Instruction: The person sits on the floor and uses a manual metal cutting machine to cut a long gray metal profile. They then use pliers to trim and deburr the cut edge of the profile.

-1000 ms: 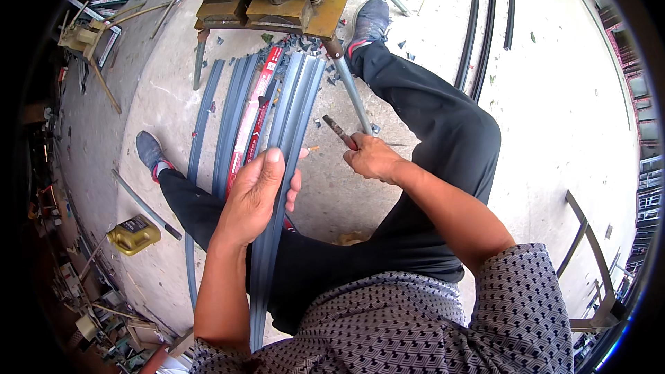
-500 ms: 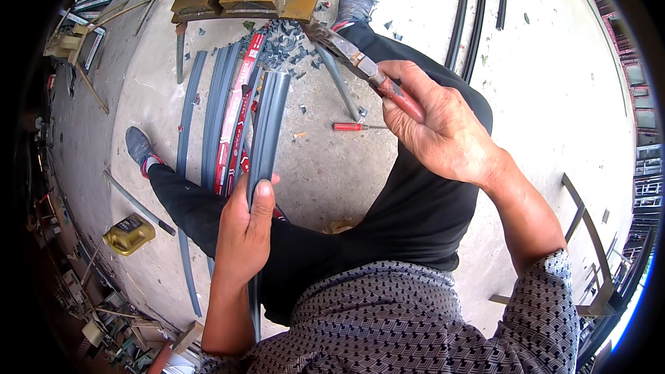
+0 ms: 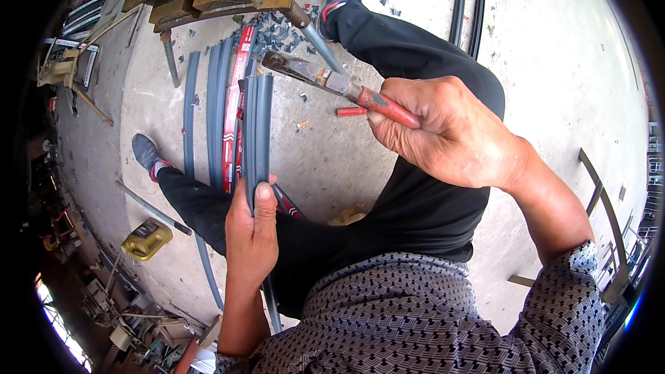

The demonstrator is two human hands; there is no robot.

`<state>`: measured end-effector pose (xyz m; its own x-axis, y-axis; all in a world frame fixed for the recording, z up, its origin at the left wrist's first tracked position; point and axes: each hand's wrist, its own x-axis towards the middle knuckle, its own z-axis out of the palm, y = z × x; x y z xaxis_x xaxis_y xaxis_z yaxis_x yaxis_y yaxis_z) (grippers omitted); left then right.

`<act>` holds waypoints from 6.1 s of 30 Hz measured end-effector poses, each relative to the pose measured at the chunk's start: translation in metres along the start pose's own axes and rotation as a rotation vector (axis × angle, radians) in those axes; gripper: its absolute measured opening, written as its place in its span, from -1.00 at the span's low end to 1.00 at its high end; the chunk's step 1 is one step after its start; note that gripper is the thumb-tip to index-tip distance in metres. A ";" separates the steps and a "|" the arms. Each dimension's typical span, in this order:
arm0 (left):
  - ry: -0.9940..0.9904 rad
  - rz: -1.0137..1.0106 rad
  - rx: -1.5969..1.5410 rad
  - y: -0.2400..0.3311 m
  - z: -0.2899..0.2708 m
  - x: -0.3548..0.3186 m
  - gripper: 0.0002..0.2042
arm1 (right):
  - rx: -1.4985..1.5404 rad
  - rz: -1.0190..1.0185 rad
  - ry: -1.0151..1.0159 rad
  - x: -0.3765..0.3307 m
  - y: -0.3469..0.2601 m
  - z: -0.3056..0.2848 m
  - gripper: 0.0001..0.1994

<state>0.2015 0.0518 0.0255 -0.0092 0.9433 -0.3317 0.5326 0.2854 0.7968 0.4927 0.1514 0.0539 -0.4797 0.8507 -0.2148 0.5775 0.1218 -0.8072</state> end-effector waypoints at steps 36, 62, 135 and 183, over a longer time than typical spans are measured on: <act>0.038 -0.016 0.065 0.002 0.007 0.001 -0.58 | -0.120 -0.111 -0.025 0.010 -0.008 -0.015 -0.75; 0.068 -0.079 0.072 -0.001 0.012 -0.001 -0.57 | -0.212 -0.035 -0.102 0.012 -0.014 -0.025 -0.81; 0.060 0.072 0.059 -0.012 0.013 0.005 -0.68 | -0.363 -0.235 -0.103 0.032 0.016 -0.016 -0.75; -0.001 -0.053 -0.199 -0.012 0.004 0.009 -0.63 | -0.345 -0.114 -0.203 0.051 -0.018 -0.044 -0.66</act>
<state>0.1984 0.0566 0.0110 -0.0320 0.9262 -0.3757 0.3536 0.3621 0.8625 0.4872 0.2153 0.0820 -0.6537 0.7080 -0.2671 0.6845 0.4028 -0.6077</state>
